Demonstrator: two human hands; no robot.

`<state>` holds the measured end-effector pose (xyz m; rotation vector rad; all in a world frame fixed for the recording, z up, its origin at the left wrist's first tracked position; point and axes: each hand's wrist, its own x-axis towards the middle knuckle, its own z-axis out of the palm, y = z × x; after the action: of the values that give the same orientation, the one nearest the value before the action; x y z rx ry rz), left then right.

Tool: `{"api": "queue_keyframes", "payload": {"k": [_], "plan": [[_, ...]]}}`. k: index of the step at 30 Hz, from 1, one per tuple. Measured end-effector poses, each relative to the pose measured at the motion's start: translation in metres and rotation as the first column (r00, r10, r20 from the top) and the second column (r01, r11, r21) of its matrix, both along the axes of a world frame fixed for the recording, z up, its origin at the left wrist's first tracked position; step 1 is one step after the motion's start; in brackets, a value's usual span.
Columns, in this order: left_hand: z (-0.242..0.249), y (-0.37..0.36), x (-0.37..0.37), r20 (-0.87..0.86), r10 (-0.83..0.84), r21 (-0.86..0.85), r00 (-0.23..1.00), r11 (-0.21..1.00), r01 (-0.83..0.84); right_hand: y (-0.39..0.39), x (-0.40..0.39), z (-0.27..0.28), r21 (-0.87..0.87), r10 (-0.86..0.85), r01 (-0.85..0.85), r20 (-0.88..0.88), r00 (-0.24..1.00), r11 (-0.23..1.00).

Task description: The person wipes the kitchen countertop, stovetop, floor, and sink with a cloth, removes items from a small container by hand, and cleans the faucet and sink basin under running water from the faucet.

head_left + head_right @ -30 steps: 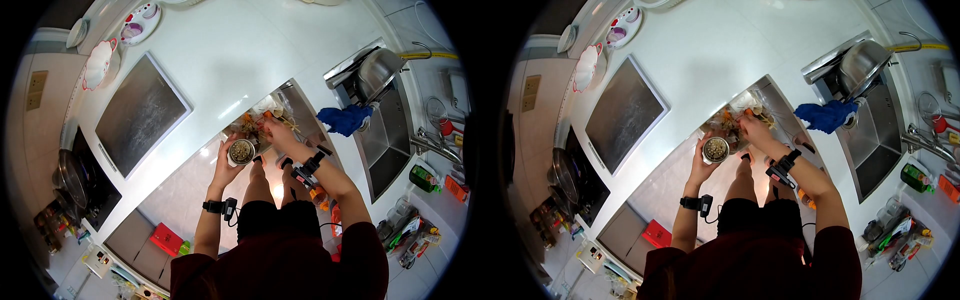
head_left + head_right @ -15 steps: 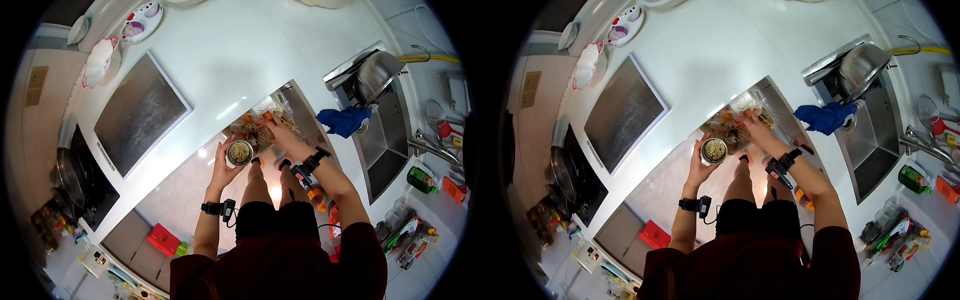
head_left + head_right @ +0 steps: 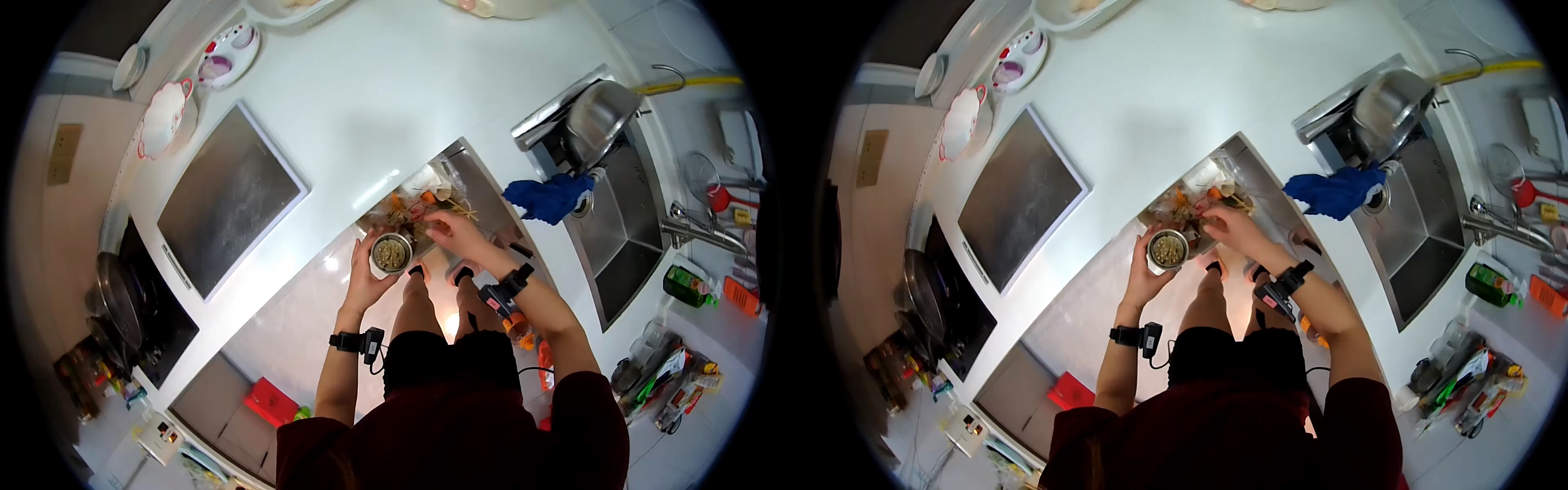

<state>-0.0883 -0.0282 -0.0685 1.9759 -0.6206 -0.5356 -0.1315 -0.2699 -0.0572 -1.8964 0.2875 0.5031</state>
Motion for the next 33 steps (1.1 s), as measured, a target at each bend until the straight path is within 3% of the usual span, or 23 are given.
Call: {"api": "queue_keyframes", "payload": {"k": [1,2,3,5,7,8,9,11,12,13,15,17,19,23,25,27,28,30,31,33], "plan": [[0.004,-0.005,0.001,0.010,-0.018,-0.009,1.000,1.000,0.018,-0.005,-0.006,0.003,-0.009,-0.018,0.018,0.010,1.000,1.000],[0.009,-0.011,0.001,0.053,-0.026,0.019,0.998,1.000,0.025,-0.012,-0.015,0.005,0.278,-0.161,0.149,0.021,0.987,0.949],[0.013,-0.018,0.000,0.098,-0.036,0.045,0.995,0.998,0.032,-0.018,-0.024,0.009,0.541,-0.299,0.252,-0.001,0.954,0.803],[0.018,-0.034,0.001,0.168,-0.096,0.045,0.981,0.995,0.089,-0.033,-0.038,0.047,0.564,-0.376,0.312,-0.004,0.927,0.765],[0.037,-0.062,0.003,-0.007,-0.114,-0.096,0.993,0.989,0.113,-0.054,-0.060,0.071,0.798,-0.542,0.427,-0.154,0.826,0.425],[0.054,-0.079,-0.005,-0.113,-0.064,-0.237,0.991,0.971,0.036,-0.065,-0.073,0.081,0.827,-0.577,0.435,-0.171,0.798,0.356],[0.062,-0.094,-0.008,-0.097,-0.107,-0.258,0.990,0.963,0.079,-0.078,-0.087,0.087,0.826,-0.613,0.437,-0.146,0.776,0.357],[0.074,-0.124,-0.011,0.203,-0.296,-0.190,0.933,0.923,0.334,-0.106,-0.116,0.097,0.823,-0.680,0.467,-0.140,0.720,0.325],[0.085,-0.142,-0.014,0.219,-0.438,-0.124,0.872,0.874,0.470,-0.117,-0.129,0.112,0.764,-0.758,0.552,-0.129,0.639,0.335],[0.096,-0.163,-0.020,0.240,-0.468,-0.132,0.851,0.852,0.506,-0.133,-0.146,0.113,0.766,-0.785,0.553,-0.106,0.611,0.328],[0.114,-0.208,-0.043,0.208,-0.547,-0.183,0.811,0.792,0.582,-0.174,-0.193,0.104,0.329,-0.790,0.720,0.205,0.577,0.611],[0.117,-0.251,-0.068,0.212,-0.597,-0.164,0.773,0.758,0.631,-0.215,-0.239,0.097,0.205,-0.892,0.891,0.303,0.334,0.404],[0.115,-0.293,-0.089,0.285,-0.632,-0.052,0.720,0.740,0.671,-0.262,-0.288,0.095,0.155,-0.917,0.956,0.357,0.180,0.248],[0.072,-0.381,-0.124,0.203,-0.681,0.129,0.704,0.731,0.670,-0.358,-0.357,0.088,0.141,-0.928,0.989,0.372,-0.006,0.050],[0.040,-0.421,-0.134,0.115,-0.707,0.341,0.698,0.688,0.641,-0.401,-0.379,0.087,0.060,-0.914,0.998,0.406,-0.015,0.011],[0.007,-0.451,-0.137,0.115,-0.745,0.452,0.657,0.628,0.633,-0.439,-0.389,0.080,-0.412,-0.803,0.906,0.569,0.177,-0.093],[-0.005,-0.463,-0.138,0.155,-0.769,0.528,0.620,0.595,0.607,-0.453,-0.389,0.080,-0.410,-0.807,0.906,0.567,0.165,-0.102],[-0.025,-0.481,-0.143,0.164,-0.759,0.676,0.630,0.552,0.489,-0.479,-0.383,0.078,-0.623,-0.807,0.739,0.558,0.192,-0.256],[-0.031,-0.486,-0.144,0.182,-0.750,0.713,0.636,0.546,0.441,-0.489,-0.379,0.076,-0.621,-0.812,0.740,0.554,0.183,-0.257],[-0.047,-0.497,-0.146,0.205,-0.747,0.707,0.633,0.560,0.432,-0.505,-0.373,0.067,-0.792,-0.860,0.576,0.425,0.283,-0.202]]}}
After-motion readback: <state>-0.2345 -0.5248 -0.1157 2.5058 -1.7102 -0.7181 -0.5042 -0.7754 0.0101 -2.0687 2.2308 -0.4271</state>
